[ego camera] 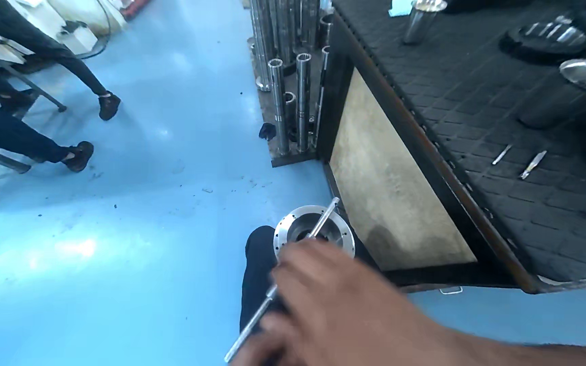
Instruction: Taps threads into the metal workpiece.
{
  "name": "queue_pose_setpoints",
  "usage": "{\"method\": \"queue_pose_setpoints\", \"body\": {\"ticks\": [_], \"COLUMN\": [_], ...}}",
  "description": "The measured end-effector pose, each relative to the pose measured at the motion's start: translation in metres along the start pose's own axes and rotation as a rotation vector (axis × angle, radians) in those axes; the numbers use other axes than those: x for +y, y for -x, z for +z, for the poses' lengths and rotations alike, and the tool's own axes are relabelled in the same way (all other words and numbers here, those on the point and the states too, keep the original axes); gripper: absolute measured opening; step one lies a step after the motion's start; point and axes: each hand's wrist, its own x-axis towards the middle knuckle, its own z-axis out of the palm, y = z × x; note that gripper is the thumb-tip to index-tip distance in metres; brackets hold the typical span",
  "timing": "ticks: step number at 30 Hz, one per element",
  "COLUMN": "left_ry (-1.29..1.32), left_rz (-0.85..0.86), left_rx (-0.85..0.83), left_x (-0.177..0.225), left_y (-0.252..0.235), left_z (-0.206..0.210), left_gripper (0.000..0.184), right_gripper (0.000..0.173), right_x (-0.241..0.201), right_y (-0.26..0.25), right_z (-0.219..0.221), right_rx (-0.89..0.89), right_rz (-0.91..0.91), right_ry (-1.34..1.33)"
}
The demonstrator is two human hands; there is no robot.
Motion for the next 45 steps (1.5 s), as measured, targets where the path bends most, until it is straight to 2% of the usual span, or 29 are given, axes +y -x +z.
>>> {"method": "queue_pose_setpoints", "body": {"ticks": [1,3,6,8,12,14,17,22,25,27,29,30,31,32,33,34,35,38,40,45], "left_ry": [0.051,0.048,-0.131,-0.222,-0.075,0.030,0.117,0.133,0.145,0.127,0.105,0.146,0.238,0.329,0.219,0.117,0.051,0.025,0.026,-0.043], "left_rz": [-0.010,0.080,0.301,0.419,0.510,0.488,0.465,0.480,0.489,0.539,0.603,0.600,0.513,0.295,0.483,0.602,0.634,0.607,0.586,0.541], "left_rx": [0.116,0.282,0.411,0.478,0.475,0.548,0.670,0.748,0.760,0.764,0.777,0.784,0.784,0.723,0.765,0.788,0.781,0.782,0.792,0.822], "left_x": [-0.009,-0.022,-0.025,-0.024,-0.018,-0.014,-0.014,-0.018,-0.018,-0.018,-0.022,-0.022,-0.016,0.003,-0.017,-0.028,-0.033,-0.034,-0.034,-0.034], "left_y": [-0.008,-0.023,-0.055,-0.083,-0.122,-0.129,-0.134,-0.139,-0.140,-0.140,-0.144,-0.146,-0.144,-0.136,-0.141,-0.144,-0.143,-0.140,-0.140,-0.139], "left_z": [-0.007,-0.019,-0.014,0.000,0.027,0.043,0.058,0.063,0.064,0.064,0.065,0.066,0.066,0.059,0.066,0.068,0.068,0.070,0.073,0.076], "left_gripper": [0.019,0.035,0.059,0.063,0.050,0.043,0.040,0.040,0.037,0.036,0.030,0.027,0.022,0.020,0.024,0.029,0.035,0.042,0.048,0.053], "right_gripper": [0.037,0.051,0.073,0.073,0.074,0.079,0.080,0.080,0.083,0.079,0.064,0.052,0.036,0.025,0.020,0.020,0.023,0.045,0.053,0.055], "right_x": [0.016,0.043,0.054,0.050,0.040,0.033,0.026,0.019,0.015,0.013,0.011,0.009,0.007,0.005,0.003,0.001,0.002,0.015,0.007,-0.004], "right_y": [0.005,0.015,0.018,0.014,0.010,0.006,-0.005,-0.021,-0.031,-0.037,-0.042,-0.044,-0.046,-0.049,-0.053,-0.056,-0.057,-0.055,-0.064,-0.078], "right_z": [-0.003,-0.006,-0.002,0.002,0.018,0.021,0.016,0.003,-0.002,-0.002,-0.001,-0.002,-0.001,-0.002,-0.004,-0.005,-0.004,0.007,0.001,-0.010], "right_rx": [0.053,0.091,-0.004,-0.039,-0.012,-0.007,-0.099,-0.285,-0.349,-0.337,-0.295,-0.286,-0.252,-0.233,-0.248,-0.267,-0.282,-0.323,-0.399,-0.539], "right_rz": [0.060,0.170,0.350,0.470,0.616,0.658,0.744,0.784,0.843,0.930,0.993,0.997,0.974,0.951,0.947,0.959,0.966,0.950,0.948,0.864], "right_ry": [0.023,0.100,0.066,-0.048,-0.211,-0.236,-0.239,-0.132,-0.155,-0.251,-0.341,-0.358,-0.370,-0.401,-0.408,-0.399,-0.378,-0.200,-0.146,-0.056]}}
